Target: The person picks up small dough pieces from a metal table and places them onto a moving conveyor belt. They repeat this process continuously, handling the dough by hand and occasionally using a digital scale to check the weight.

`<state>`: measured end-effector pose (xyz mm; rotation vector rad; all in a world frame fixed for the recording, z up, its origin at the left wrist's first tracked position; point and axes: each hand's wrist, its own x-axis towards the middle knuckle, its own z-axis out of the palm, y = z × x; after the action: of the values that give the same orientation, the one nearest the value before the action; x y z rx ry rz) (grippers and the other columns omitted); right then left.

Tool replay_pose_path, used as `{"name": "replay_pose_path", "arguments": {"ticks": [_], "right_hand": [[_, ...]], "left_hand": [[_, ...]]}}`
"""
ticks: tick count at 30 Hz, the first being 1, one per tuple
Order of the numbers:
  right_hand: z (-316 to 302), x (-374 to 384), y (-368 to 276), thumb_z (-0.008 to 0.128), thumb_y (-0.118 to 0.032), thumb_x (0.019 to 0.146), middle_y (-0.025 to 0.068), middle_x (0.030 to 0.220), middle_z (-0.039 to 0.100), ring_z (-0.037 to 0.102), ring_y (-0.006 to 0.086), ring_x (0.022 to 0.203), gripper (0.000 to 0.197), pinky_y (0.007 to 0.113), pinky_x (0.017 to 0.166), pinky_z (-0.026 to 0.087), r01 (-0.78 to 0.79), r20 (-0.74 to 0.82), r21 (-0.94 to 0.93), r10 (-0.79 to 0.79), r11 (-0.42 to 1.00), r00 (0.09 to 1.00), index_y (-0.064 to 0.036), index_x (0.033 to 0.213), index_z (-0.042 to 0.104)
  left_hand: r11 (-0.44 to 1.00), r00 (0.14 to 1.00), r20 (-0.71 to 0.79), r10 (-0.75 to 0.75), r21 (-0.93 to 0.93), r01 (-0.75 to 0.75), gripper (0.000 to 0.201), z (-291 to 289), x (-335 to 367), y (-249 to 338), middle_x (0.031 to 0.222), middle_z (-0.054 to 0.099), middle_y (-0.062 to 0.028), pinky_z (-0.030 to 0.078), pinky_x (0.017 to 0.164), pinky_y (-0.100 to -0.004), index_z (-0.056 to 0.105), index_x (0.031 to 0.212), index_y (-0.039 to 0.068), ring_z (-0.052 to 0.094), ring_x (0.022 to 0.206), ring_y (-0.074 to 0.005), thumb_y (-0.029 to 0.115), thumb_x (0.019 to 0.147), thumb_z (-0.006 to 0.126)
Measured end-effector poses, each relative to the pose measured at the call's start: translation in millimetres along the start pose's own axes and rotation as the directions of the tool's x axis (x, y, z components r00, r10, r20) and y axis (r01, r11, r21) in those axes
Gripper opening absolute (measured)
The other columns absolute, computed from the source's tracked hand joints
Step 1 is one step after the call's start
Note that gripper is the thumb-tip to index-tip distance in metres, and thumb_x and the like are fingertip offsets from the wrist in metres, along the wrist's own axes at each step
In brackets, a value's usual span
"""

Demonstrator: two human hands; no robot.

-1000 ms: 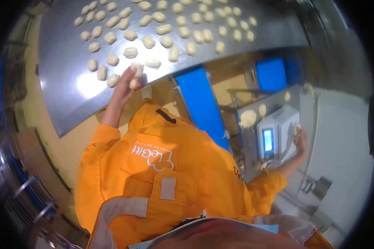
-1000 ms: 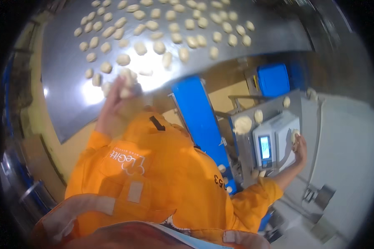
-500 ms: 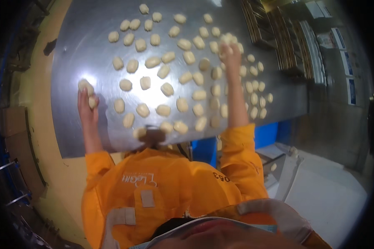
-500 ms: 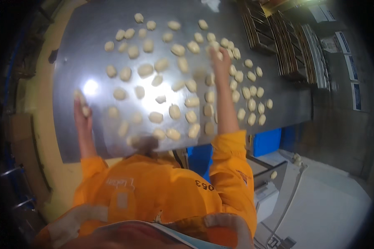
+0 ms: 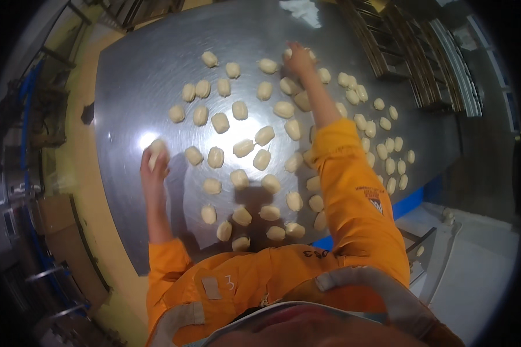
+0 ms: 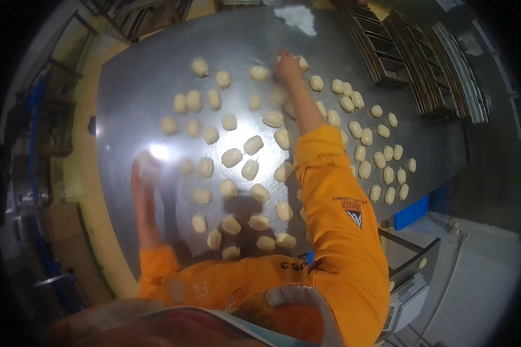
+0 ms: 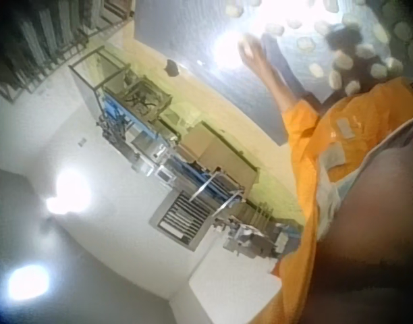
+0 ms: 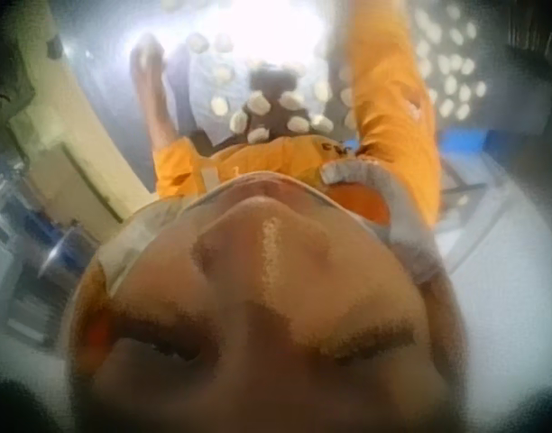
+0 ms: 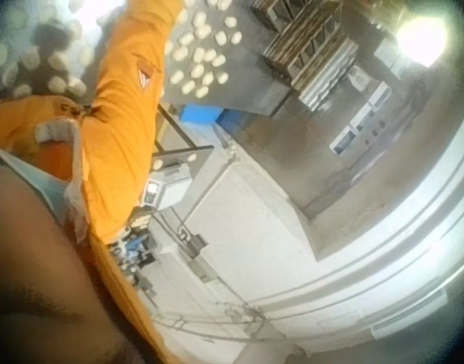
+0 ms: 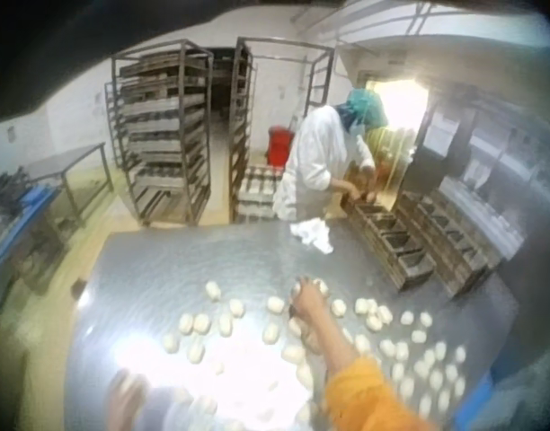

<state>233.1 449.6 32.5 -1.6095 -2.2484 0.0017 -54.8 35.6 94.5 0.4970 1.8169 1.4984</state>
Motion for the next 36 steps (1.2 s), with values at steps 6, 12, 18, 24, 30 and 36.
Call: {"name": "replay_pose_path", "arguments": {"ticks": [6,12,18,24,30,36], "right_hand": [[-66,-186,-26,0.063,-0.011,0.081,0.0188,0.124,0.054,0.048,0.0382,0.12,0.036,0.047,0.1,0.038,0.093,-0.258,0.36,0.003,0.928,0.966,-0.0042,0.116,0.057],[-179,-398,16,0.062,-0.001,0.079,0.0164,0.114,0.055,0.05,0.0354,0.113,0.025,0.044,0.097,0.037,-0.168,0.036,0.313,0.165,0.935,0.986,-0.0088,0.103,0.066],[-251,-495,46,0.057,0.006,0.081,0.0163,0.107,0.056,0.054,0.0315,0.105,0.022,0.039,0.09,0.044,-0.567,-0.138,0.239,0.606,0.788,0.784,-0.0039,0.1,0.064],[-253,-560,12,0.059,0.003,0.079,0.0144,0.105,0.057,0.055,0.0316,0.102,0.023,0.038,0.089,0.044,-0.579,-0.089,0.334,0.636,0.744,0.767,-0.0051,0.101,0.063],[-221,-701,17,0.065,-0.009,0.074,0.0103,0.095,0.061,0.058,0.031,0.094,0.014,0.042,0.08,0.045,-0.607,-0.064,0.232,0.635,0.76,0.77,-0.0068,0.088,0.064],[-217,-893,96,0.063,-0.02,0.079,0.0068,0.118,0.057,0.052,0.0282,0.11,0.039,0.046,0.09,0.041,-0.86,-0.125,-0.271,0.87,0.432,0.476,-0.0146,0.117,0.06]], "left_hand": [[0.601,0.672,0.248,0.698,0.308,-0.738,0.041,214,146,65,0.105,0.063,-0.0094,0.049,0.077,-0.0366,0.059,0.115,0.011,0.062,0.092,-0.0258,0.032,0.081,0.071],[0.14,0.797,0.551,0.246,0.794,-0.592,0.032,335,234,52,0.118,0.056,-0.0144,0.051,0.081,-0.0434,0.059,0.118,0.015,0.062,0.101,-0.0347,0.018,0.086,0.057],[0.185,0.689,0.575,0.441,0.693,-0.696,0.049,423,237,36,0.131,0.052,-0.0167,0.046,0.094,-0.0464,0.046,0.135,0.016,0.054,0.118,-0.0333,0.024,0.088,0.055],[0.196,0.71,0.603,0.365,0.695,-0.692,0.062,445,230,5,0.14,0.044,-0.0219,0.032,0.108,-0.0463,0.042,0.137,0.001,0.041,0.13,-0.0362,0.04,0.09,0.053],[-0.025,-0.066,0.561,0.825,-0.079,-0.997,0.049,390,-23,-21,0.13,0.05,-0.022,0.033,0.105,-0.0456,0.047,0.129,-0.004,0.044,0.125,-0.0385,0.016,0.087,0.06],[0.123,-0.51,0.741,0.438,-0.611,-0.782,0.05,314,-309,-113,0.124,0.055,-0.0185,0.037,0.1,-0.0452,0.052,0.125,0.001,0.05,0.117,-0.0363,0.005,0.076,0.062]]}}
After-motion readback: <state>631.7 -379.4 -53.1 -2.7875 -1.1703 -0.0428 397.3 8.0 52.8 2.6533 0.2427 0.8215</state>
